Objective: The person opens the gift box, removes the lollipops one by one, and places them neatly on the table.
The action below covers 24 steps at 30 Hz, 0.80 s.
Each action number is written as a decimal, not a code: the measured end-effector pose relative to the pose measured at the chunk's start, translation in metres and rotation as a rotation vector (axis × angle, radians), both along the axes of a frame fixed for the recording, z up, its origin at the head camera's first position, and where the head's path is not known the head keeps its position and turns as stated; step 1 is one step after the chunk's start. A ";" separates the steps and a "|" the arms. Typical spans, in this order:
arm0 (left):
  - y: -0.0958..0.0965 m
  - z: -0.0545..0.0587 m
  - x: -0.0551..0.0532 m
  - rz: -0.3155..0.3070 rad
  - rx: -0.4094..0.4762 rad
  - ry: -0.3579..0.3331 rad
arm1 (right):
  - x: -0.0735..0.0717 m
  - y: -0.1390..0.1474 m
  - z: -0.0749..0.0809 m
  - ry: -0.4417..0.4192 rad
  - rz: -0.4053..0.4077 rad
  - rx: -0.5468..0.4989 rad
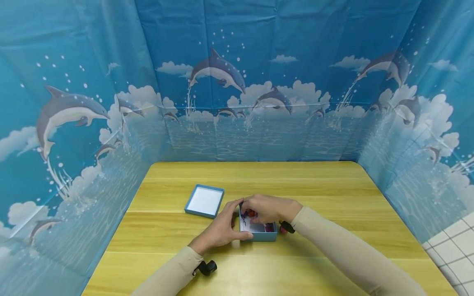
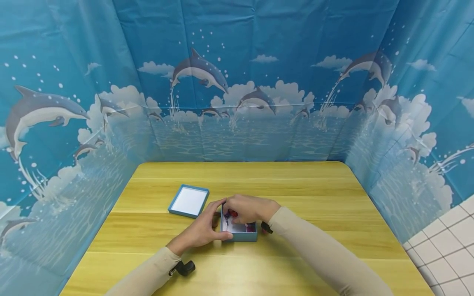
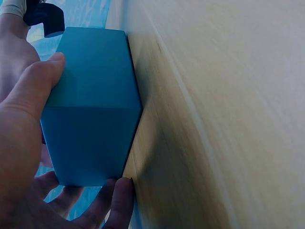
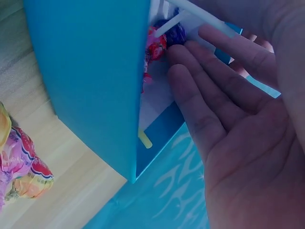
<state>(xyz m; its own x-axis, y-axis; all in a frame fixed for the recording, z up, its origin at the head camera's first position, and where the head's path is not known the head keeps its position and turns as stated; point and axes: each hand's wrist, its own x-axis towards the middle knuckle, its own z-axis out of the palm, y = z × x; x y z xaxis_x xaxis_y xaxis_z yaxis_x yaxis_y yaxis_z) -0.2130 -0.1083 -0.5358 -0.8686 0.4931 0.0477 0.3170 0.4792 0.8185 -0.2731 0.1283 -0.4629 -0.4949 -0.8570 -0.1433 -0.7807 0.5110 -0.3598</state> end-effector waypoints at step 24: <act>0.000 0.000 -0.001 -0.002 -0.013 -0.016 | -0.001 -0.007 -0.014 0.023 0.023 0.060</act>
<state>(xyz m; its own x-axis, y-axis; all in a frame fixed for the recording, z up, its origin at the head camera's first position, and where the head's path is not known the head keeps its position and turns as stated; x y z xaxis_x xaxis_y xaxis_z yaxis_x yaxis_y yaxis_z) -0.2139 -0.1085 -0.5355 -0.8683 0.4952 0.0278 0.3051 0.4891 0.8171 -0.2738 0.1216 -0.4766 -0.4791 -0.8584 -0.1835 -0.8001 0.5130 -0.3109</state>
